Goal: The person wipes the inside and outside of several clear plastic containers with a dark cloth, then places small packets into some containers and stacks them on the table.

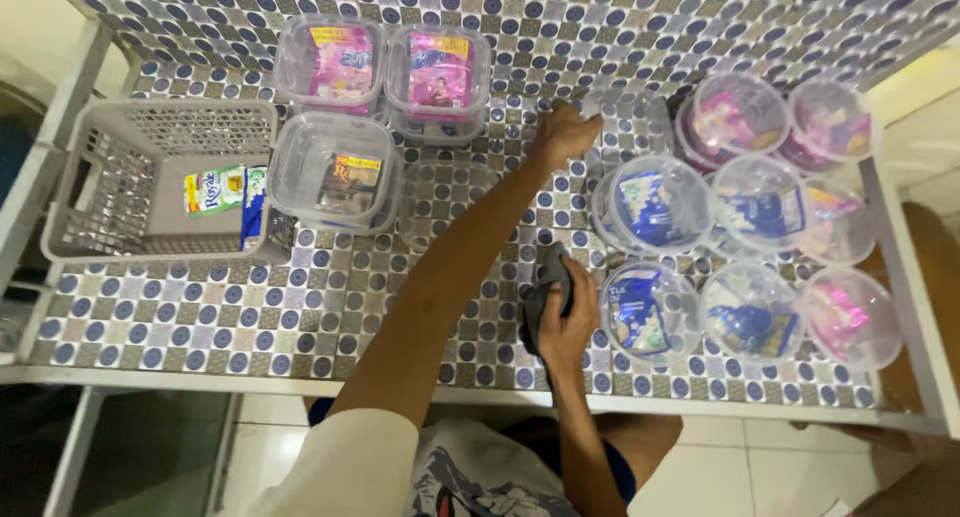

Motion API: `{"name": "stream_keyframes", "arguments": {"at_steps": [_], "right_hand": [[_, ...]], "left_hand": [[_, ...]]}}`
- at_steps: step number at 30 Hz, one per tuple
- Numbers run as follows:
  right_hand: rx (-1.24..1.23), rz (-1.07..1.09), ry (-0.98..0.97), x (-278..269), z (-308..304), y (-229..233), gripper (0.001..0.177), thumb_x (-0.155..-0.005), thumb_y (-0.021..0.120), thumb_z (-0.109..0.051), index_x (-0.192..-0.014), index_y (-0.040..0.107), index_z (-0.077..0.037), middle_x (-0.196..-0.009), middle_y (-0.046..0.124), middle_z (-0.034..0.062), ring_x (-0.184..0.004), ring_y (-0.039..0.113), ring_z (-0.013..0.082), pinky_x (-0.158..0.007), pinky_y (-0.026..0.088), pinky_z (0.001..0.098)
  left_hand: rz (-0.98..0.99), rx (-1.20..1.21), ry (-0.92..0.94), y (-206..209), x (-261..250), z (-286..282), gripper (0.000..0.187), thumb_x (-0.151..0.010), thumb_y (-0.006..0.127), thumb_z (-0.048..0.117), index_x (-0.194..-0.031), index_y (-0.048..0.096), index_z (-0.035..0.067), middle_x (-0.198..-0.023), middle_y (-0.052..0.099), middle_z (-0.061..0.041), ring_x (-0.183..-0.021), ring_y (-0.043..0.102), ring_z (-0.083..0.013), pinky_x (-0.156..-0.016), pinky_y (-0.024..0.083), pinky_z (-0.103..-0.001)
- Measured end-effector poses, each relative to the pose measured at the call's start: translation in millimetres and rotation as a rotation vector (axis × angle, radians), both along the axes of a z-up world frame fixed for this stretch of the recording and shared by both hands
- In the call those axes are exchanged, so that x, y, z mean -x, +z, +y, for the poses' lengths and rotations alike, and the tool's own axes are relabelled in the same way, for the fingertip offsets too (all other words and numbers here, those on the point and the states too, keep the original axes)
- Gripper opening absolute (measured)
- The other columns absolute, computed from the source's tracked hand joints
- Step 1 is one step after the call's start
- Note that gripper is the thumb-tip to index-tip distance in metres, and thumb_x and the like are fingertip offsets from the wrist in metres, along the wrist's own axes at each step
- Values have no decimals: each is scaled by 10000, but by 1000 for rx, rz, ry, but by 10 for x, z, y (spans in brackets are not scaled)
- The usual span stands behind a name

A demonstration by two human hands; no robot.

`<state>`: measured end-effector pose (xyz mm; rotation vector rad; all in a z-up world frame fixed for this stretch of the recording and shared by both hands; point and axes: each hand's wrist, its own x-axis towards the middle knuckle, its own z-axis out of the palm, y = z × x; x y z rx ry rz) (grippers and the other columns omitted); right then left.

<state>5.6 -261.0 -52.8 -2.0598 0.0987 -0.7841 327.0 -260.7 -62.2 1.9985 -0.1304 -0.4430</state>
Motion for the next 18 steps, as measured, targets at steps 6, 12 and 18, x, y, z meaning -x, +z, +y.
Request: {"name": "stream_keyframes", "arguments": {"at_steps": [6, 12, 18], "right_hand": [[14, -9, 6, -50, -31, -31, 382, -958, 513, -73, -1315, 625, 3, -1306, 655, 216, -1217, 640, 387, -1074, 481, 449], [20, -13, 4, -46, -38, -56, 390, -942, 520, -41, -1313, 629, 9, -1300, 658, 219, -1214, 644, 387, -1069, 487, 453], [51, -15, 31, 4, -5, 28, 444, -871, 614, -38, -1313, 628, 7, -1312, 647, 225, -1240, 631, 390, -1088, 479, 454]], "left_hand": [[-110, 23, 76, -224, -35, -10, 379, -903, 666, 311, -770, 694, -42, -682, 745, -162, -571, 761, -249, -526, 649, -376], [-323, 115, 96, -329, 28, 196, 276, -897, 680, 280, -759, 694, 42, -640, 743, -124, -546, 749, -193, -585, 605, -336], [-737, 289, 239, 37, 674, 718, 254, -845, 722, 209, -767, 548, 41, -640, 607, -107, -587, 640, -247, -591, 518, -406]]}}
